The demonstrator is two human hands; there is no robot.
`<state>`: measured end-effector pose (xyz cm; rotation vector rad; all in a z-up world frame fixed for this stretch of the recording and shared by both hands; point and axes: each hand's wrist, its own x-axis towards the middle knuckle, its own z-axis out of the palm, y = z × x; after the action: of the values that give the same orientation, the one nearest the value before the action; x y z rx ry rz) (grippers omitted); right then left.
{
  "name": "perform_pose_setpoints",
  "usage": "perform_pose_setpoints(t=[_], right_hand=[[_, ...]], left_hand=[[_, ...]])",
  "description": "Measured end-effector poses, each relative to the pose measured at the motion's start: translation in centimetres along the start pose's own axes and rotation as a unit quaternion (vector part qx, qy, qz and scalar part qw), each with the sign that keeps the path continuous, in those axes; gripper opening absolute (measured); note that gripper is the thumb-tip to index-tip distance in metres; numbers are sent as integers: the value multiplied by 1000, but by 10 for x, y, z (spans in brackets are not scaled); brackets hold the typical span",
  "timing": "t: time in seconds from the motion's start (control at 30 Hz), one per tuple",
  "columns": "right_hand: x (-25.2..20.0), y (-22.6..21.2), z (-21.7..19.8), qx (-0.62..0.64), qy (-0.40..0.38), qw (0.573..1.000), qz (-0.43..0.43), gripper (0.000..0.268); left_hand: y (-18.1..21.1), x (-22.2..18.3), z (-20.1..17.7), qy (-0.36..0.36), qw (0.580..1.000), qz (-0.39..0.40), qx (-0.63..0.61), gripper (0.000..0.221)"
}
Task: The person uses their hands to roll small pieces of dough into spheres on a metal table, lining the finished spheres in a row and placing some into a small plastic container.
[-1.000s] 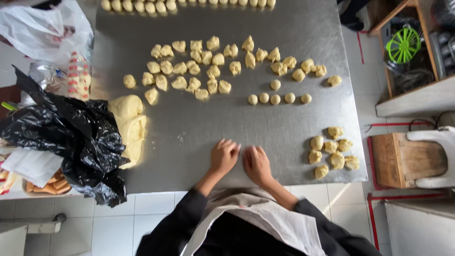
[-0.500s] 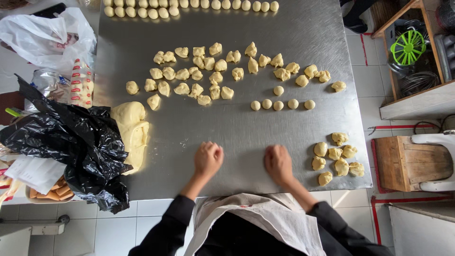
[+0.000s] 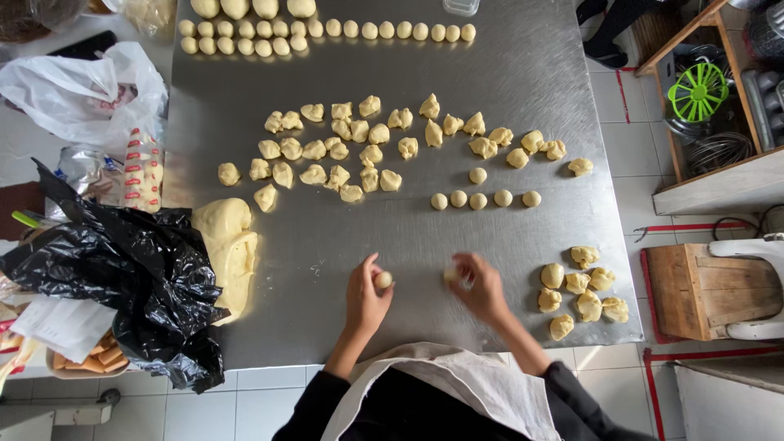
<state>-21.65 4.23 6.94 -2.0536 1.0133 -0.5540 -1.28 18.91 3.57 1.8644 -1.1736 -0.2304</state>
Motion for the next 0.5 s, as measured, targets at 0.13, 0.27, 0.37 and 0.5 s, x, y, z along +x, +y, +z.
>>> perform_pose_setpoints(t=[0.13, 0.27, 0.37, 0.5], right_hand=[[109, 8, -10, -104, 193, 968, -126, 33], [188, 26, 8, -177, 230, 942, -167, 35], [204, 62, -6, -226, 297, 923, -97, 39], [209, 124, -44, -208, 295, 933, 15, 40]], left_hand=[[22, 81, 21, 26, 991, 125, -42, 69], [34, 176, 69, 73, 983, 169, -26, 52], [14, 202, 95, 32, 973, 190, 129, 38], [-21, 193, 97, 89, 959, 217, 157, 36]])
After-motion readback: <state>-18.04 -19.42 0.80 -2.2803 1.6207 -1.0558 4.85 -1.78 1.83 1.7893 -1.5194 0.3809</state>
